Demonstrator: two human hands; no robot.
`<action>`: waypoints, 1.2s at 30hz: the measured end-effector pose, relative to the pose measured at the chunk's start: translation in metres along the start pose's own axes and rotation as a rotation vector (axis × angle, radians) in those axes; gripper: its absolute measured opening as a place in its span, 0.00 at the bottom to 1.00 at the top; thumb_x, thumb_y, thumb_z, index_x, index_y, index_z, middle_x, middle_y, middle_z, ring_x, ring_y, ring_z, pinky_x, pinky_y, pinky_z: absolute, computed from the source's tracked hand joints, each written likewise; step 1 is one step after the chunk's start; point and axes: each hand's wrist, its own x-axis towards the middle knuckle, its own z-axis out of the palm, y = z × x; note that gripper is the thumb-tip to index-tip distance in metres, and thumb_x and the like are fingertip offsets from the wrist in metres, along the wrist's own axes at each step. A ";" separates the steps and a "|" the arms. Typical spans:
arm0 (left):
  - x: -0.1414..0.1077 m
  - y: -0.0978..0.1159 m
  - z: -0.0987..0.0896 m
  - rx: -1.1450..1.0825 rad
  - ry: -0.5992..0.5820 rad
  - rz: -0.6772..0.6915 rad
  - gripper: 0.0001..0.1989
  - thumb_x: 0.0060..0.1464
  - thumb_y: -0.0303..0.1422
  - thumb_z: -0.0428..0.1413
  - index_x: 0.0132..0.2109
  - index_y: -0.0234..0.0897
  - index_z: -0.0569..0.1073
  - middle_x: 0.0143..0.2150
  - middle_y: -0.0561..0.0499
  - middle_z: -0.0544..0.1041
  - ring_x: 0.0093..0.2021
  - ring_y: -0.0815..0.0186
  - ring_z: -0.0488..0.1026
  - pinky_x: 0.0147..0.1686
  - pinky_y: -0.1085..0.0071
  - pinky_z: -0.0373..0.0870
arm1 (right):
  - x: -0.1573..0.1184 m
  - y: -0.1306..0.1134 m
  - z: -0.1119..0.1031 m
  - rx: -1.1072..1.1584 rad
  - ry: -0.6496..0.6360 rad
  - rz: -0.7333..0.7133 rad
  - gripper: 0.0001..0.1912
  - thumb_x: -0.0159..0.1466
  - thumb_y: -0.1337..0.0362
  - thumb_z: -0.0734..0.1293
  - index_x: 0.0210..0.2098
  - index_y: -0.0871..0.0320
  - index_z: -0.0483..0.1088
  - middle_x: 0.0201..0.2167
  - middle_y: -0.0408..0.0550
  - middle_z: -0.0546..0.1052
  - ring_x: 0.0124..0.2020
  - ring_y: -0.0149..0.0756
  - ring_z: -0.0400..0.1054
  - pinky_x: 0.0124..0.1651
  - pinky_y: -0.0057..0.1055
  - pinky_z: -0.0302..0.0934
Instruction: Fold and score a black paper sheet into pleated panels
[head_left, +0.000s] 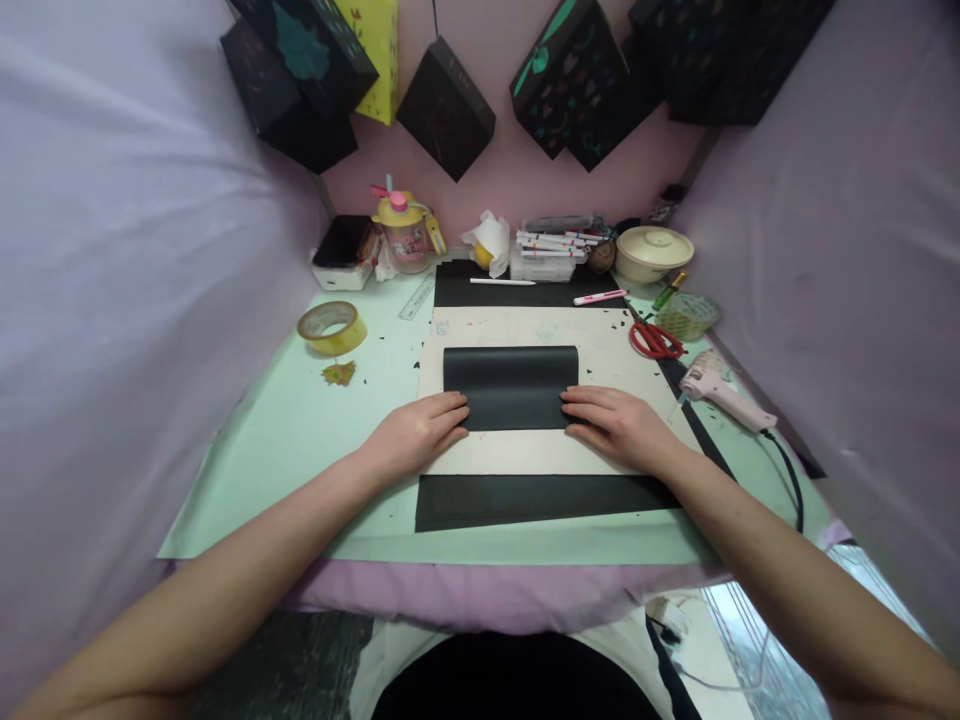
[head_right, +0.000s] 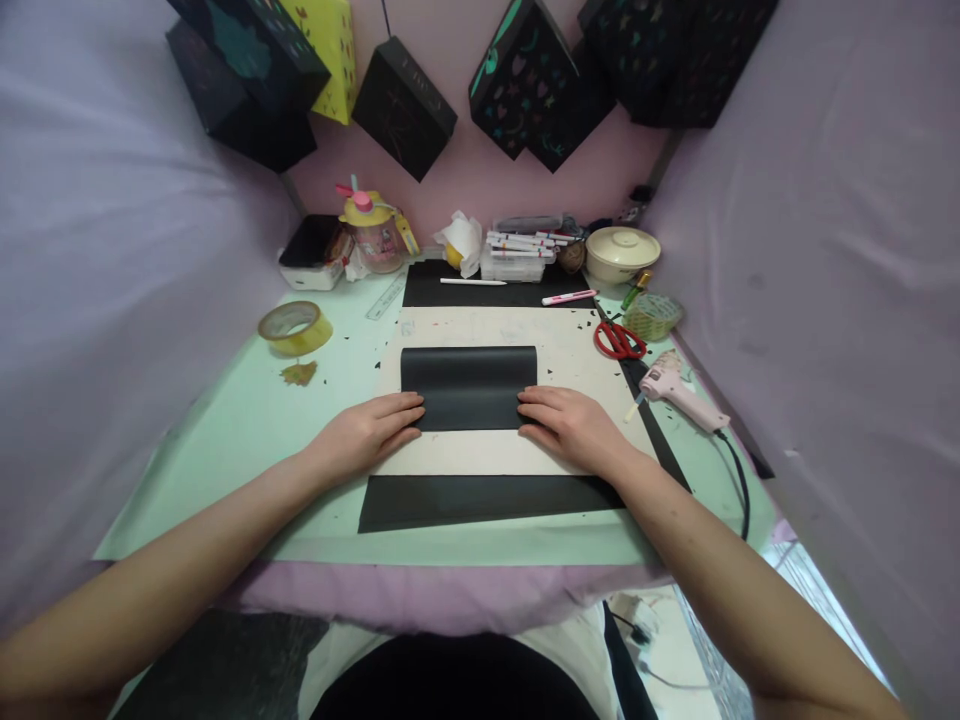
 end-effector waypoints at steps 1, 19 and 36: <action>0.000 0.000 0.001 0.003 0.004 0.000 0.16 0.64 0.36 0.49 0.48 0.30 0.76 0.51 0.40 0.77 0.51 0.58 0.75 0.50 0.63 0.75 | 0.000 0.000 0.001 -0.003 0.008 -0.004 0.12 0.65 0.61 0.65 0.46 0.56 0.74 0.49 0.51 0.77 0.53 0.42 0.70 0.55 0.41 0.67; -0.002 0.006 0.001 0.030 -0.007 -0.010 0.16 0.64 0.35 0.48 0.49 0.30 0.76 0.52 0.40 0.76 0.52 0.57 0.74 0.50 0.62 0.75 | 0.000 0.001 -0.002 0.021 0.019 -0.020 0.11 0.65 0.65 0.63 0.44 0.57 0.76 0.49 0.52 0.77 0.52 0.43 0.71 0.53 0.43 0.68; 0.028 0.010 -0.010 -0.039 -0.204 -0.037 0.16 0.60 0.26 0.48 0.53 0.35 0.72 0.45 0.41 0.72 0.44 0.57 0.69 0.43 0.60 0.69 | 0.001 0.002 0.000 0.038 0.034 0.014 0.10 0.66 0.63 0.64 0.43 0.53 0.76 0.48 0.49 0.78 0.50 0.42 0.72 0.52 0.43 0.70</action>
